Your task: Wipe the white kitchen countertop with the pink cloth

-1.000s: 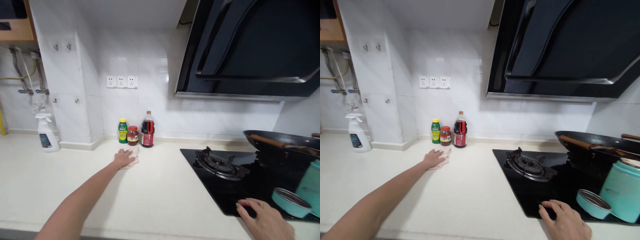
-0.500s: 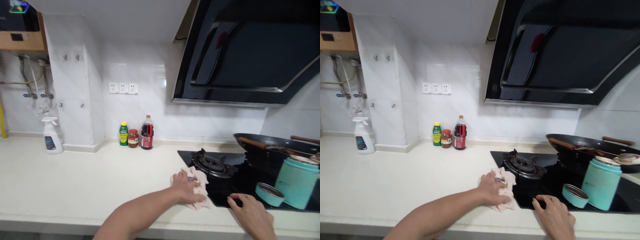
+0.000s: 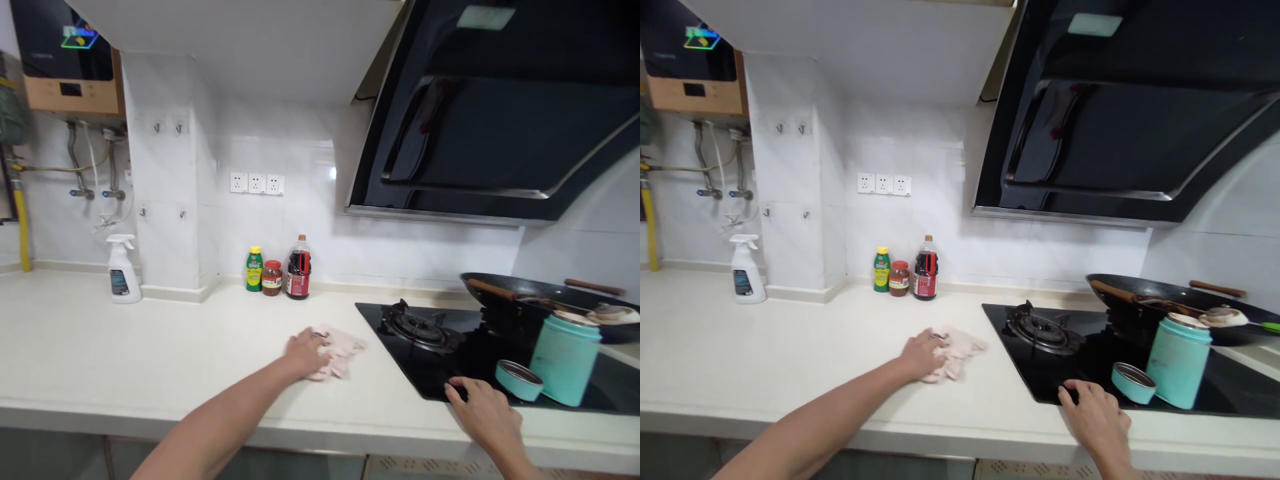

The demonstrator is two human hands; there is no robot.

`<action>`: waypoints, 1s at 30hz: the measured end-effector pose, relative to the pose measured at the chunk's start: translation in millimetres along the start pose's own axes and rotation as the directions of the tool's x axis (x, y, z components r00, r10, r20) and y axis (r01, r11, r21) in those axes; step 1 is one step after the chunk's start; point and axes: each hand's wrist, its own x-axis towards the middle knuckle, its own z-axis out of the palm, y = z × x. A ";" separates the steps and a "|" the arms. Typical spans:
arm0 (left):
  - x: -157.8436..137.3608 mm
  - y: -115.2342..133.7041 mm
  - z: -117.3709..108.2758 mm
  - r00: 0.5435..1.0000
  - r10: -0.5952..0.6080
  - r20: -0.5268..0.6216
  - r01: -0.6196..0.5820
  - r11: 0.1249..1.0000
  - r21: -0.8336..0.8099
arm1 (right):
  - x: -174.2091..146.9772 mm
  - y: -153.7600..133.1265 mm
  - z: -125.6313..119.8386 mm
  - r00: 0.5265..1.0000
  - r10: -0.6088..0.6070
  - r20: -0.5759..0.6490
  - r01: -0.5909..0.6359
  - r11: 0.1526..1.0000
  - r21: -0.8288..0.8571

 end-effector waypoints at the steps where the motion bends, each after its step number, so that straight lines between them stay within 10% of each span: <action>1: 0.0 -19.4 -8.9 0.998 -0.059 -0.026 0.060 0.998 0.022 | 0.0 0.2 0.4 1.000 -0.010 -0.003 0.010 1.000 0.001; 7: -24.1 -126.0 -62.8 0.942 -0.320 -0.104 0.330 0.939 0.100 | 1.2 0.7 1.8 1.000 -0.005 -0.003 0.005 1.000 -0.003; 12: -47.3 -139.5 -67.4 0.929 -0.343 -0.141 0.358 0.929 0.099 | -1.9 -4.8 -2.9 0.999 -0.036 -0.002 0.036 0.999 -0.004; 21: -46.4 15.5 -1.6 0.997 0.048 -0.057 -0.050 0.998 -0.028 | -5.1 -8.5 -8.7 0.999 -0.011 0.031 0.012 0.999 -0.039; 26: -52.7 120.3 36.6 0.925 0.376 0.049 -0.368 0.922 -0.120 | -5.7 -4.8 -8.5 0.999 -0.013 0.048 0.016 0.999 -0.046; 30: -61.3 151.6 58.0 0.892 0.452 -0.015 -0.452 0.892 -0.017 | -3.4 0.3 -6.7 0.997 -0.024 0.068 0.027 0.999 -0.044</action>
